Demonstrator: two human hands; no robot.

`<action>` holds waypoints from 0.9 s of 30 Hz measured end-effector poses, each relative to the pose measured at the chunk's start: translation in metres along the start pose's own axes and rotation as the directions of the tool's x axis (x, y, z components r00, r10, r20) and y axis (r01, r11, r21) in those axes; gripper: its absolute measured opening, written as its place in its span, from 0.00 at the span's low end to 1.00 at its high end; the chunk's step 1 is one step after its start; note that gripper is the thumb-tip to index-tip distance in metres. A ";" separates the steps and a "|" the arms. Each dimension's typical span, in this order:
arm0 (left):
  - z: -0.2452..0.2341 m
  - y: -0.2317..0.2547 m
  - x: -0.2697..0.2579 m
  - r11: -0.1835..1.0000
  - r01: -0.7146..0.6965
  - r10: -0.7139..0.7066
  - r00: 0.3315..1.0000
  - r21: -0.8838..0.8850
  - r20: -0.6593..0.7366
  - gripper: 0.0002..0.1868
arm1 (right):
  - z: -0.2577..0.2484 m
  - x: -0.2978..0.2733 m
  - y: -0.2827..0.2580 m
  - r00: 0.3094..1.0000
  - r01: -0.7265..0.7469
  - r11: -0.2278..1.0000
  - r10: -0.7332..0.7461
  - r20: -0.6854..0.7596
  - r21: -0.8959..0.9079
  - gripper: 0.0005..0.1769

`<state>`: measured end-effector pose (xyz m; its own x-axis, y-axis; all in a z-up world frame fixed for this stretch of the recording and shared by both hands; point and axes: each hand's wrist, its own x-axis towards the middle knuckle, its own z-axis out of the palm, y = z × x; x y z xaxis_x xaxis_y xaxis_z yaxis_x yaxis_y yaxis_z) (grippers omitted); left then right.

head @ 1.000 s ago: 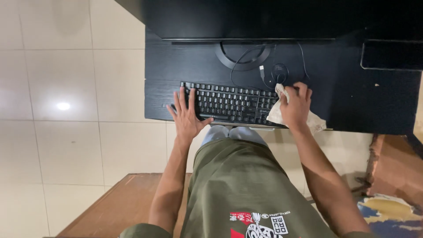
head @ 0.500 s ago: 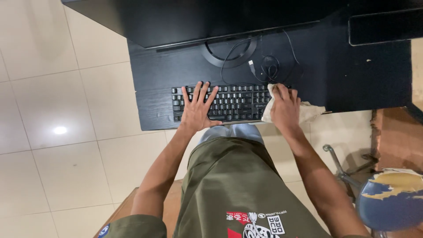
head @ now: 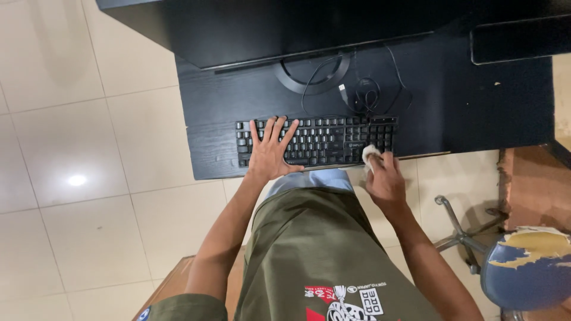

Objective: The person cleans a black computer keyboard on a desk using a white cloth. They wipe the keys and the surrounding desk surface, occasionally folding the cloth to use a clean section.

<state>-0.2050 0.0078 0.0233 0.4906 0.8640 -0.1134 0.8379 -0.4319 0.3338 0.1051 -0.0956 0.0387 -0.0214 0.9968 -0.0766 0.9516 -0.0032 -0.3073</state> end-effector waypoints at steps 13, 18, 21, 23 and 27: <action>-0.005 0.002 0.001 0.999 0.023 -0.022 1.000 -0.026 0.008 0.69 | 0.008 0.087 0.006 0.990 -0.002 0.979 0.031 -0.135 0.206 0.23; 0.000 0.003 0.000 1.000 0.021 -0.021 0.998 -0.006 -0.054 0.69 | 0.026 0.048 0.002 0.997 -0.058 0.994 0.062 -0.040 0.090 0.27; -0.004 0.004 0.001 0.999 0.045 -0.045 0.999 -0.017 0.005 0.69 | 0.032 0.023 0.008 0.985 -0.167 0.982 0.162 0.060 0.089 0.26; -0.003 0.005 0.003 0.999 0.039 -0.039 0.999 -0.009 0.004 0.69 | 0.027 0.008 0.001 0.986 -0.163 0.978 0.159 0.040 0.126 0.26; -0.005 0.005 0.005 0.998 0.055 -0.054 0.998 -0.021 0.042 0.69 | 0.017 -0.004 -0.008 0.990 -0.104 0.962 0.125 -0.070 0.250 0.27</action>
<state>-0.1991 0.0112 0.0288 0.4546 0.8742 -0.1706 0.8583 -0.3787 0.3463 0.0922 -0.1014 0.0256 0.1198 0.9917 -0.0477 0.8414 -0.1269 -0.5254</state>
